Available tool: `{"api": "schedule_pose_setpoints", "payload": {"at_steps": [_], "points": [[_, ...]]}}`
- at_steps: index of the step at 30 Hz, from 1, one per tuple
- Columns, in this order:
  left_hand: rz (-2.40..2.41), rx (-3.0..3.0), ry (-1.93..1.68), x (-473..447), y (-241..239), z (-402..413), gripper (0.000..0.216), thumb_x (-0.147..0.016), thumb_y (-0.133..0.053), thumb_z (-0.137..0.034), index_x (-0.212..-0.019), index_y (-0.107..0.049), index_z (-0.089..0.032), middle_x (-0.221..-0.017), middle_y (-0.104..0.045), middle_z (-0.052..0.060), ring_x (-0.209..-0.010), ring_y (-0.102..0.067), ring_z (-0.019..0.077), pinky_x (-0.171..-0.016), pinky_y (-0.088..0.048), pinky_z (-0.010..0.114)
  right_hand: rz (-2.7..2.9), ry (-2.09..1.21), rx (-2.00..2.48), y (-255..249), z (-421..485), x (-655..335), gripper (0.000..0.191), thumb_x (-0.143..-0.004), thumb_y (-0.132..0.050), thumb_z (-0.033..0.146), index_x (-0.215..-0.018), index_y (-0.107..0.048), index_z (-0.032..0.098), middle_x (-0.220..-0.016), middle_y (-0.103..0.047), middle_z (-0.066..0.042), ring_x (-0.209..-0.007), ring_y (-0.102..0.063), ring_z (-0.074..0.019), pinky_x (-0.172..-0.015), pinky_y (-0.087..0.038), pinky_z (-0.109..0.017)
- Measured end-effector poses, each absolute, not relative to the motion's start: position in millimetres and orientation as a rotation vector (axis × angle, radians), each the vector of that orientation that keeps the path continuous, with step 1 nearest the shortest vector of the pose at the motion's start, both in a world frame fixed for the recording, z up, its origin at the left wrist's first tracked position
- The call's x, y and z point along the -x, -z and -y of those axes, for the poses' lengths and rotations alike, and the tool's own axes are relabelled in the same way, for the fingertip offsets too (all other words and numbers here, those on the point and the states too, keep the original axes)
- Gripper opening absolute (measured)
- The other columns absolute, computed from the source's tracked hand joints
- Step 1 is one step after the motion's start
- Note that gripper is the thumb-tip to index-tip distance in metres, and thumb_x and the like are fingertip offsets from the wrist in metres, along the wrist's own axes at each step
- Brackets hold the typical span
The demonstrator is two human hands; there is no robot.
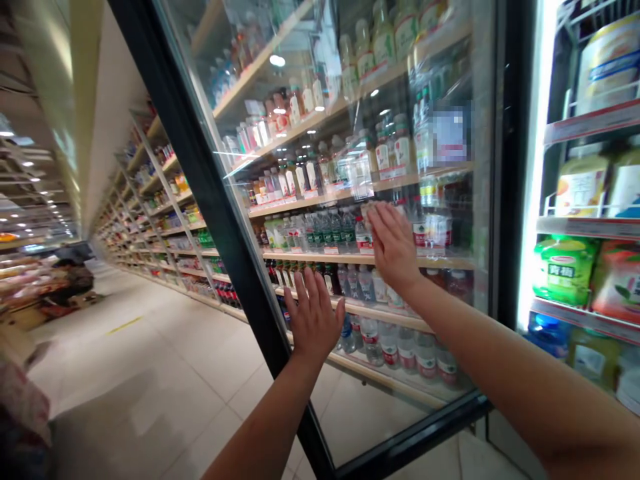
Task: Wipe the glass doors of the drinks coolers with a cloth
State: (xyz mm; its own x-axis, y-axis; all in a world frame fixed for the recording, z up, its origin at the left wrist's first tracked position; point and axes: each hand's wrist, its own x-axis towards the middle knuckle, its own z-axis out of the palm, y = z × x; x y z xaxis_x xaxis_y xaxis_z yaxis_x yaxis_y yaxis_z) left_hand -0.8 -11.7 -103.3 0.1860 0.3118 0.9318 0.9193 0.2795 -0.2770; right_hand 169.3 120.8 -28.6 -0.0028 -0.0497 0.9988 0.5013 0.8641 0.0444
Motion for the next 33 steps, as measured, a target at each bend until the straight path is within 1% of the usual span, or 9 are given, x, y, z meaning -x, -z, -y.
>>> {"api": "schedule_pose_setpoints", "payload": {"at_steps": [5, 10, 12, 18, 21, 24, 26, 31, 33], "points": [[1.337, 1.248, 0.628, 1, 102, 11, 0.076, -0.099, -0.055, -0.041, -0.156, -0.028, 0.001, -0.16, -0.03, 0.027, -0.154, -0.013, 0.0406, -0.124, -0.019, 0.067, 1.799, 0.567, 0.207, 76, -102, -165, 0.064, -0.102, -0.047, 0.014, -0.16, -0.031, 0.035, -0.151, -0.057, -0.004, -0.146, -0.046, -0.0214, -0.125, -0.036, -0.046], [1.336, 1.241, 0.642, 0, 102, 11, 0.073, -0.099, -0.056, -0.041, -0.154, -0.033, 0.0, -0.161, -0.029, 0.027, -0.155, -0.011, 0.0399, -0.125, -0.018, 0.066, 1.59, 0.446, 0.388, 19, -113, -165, 0.055, -0.106, -0.042, 0.023, -0.159, -0.035, 0.032, -0.157, -0.05, -0.004, -0.148, -0.044, -0.0238, -0.125, -0.034, -0.05], [1.341, 1.253, 0.655, 0, 103, 11, 0.072, -0.098, -0.057, -0.041, -0.154, -0.034, -0.001, -0.161, -0.028, 0.026, -0.155, -0.012, 0.0398, -0.125, -0.017, 0.066, 1.534, 0.428, 0.39, 15, -113, -162, 0.056, -0.106, -0.042, 0.023, -0.16, -0.033, 0.031, -0.158, -0.048, -0.005, -0.15, -0.042, -0.0245, -0.126, -0.034, -0.051], [1.318, 1.223, 0.62, -1, 103, 12, 0.071, -0.099, -0.056, -0.041, -0.151, -0.038, 0.003, -0.159, -0.031, 0.028, -0.154, -0.01, 0.0403, -0.125, -0.018, 0.065, 1.855, 0.575, 0.137, 89, -93, -158, 0.063, -0.102, -0.043, 0.01, -0.16, -0.033, 0.033, -0.15, -0.058, -0.003, -0.15, -0.04, -0.0188, -0.128, -0.03, -0.044], [1.331, 1.219, 0.602, -1, 103, 12, 0.072, -0.098, -0.056, -0.042, -0.152, -0.036, 0.003, -0.159, -0.03, 0.028, -0.154, -0.01, 0.0409, -0.124, -0.02, 0.066, 1.842, 0.574, 0.145, 66, -100, -163, 0.061, -0.102, -0.043, 0.009, -0.158, -0.038, 0.033, -0.15, -0.058, -0.003, -0.148, -0.044, -0.0179, -0.127, -0.03, -0.044], [1.334, 1.212, 0.606, -1, 103, 12, 0.075, -0.098, -0.057, -0.042, -0.153, -0.034, 0.003, -0.159, -0.03, 0.028, -0.154, -0.012, 0.0406, -0.124, -0.021, 0.066, 1.619, 0.487, 0.271, 21, -113, -165, 0.056, -0.103, -0.047, 0.014, -0.155, -0.043, 0.032, -0.152, -0.056, -0.005, -0.147, -0.046, -0.021, -0.125, -0.035, -0.048], [1.333, 1.21, 0.605, -2, 104, 12, 0.076, -0.098, -0.057, -0.043, -0.153, -0.034, 0.003, -0.159, -0.03, 0.028, -0.154, -0.012, 0.0403, -0.124, -0.02, 0.066, 1.525, 0.45, 0.311, 13, -115, -163, 0.055, -0.103, -0.049, 0.016, -0.155, -0.043, 0.032, -0.153, -0.055, -0.006, -0.147, -0.046, -0.0228, -0.124, -0.037, -0.05], [1.331, 1.216, 0.615, -2, 105, 13, 0.077, -0.098, -0.056, -0.043, -0.154, -0.031, 0.003, -0.16, -0.028, 0.027, -0.154, -0.01, 0.0398, -0.125, -0.019, 0.066, 1.719, 0.553, 0.207, 69, -101, -161, 0.066, -0.101, -0.047, 0.009, -0.16, -0.033, 0.034, -0.151, -0.058, -0.005, -0.146, -0.047, -0.0209, -0.125, -0.035, -0.046], [1.336, 1.233, 0.629, -2, 104, 13, 0.078, -0.098, -0.057, -0.042, -0.156, -0.029, 0.002, -0.16, -0.028, 0.027, -0.155, -0.01, 0.0396, -0.124, -0.019, 0.067, 1.811, 0.575, 0.156, 71, -101, -164, 0.065, -0.101, -0.047, 0.009, -0.159, -0.035, 0.034, -0.149, -0.059, -0.004, -0.145, -0.048, -0.0199, -0.125, -0.034, -0.044]]}}
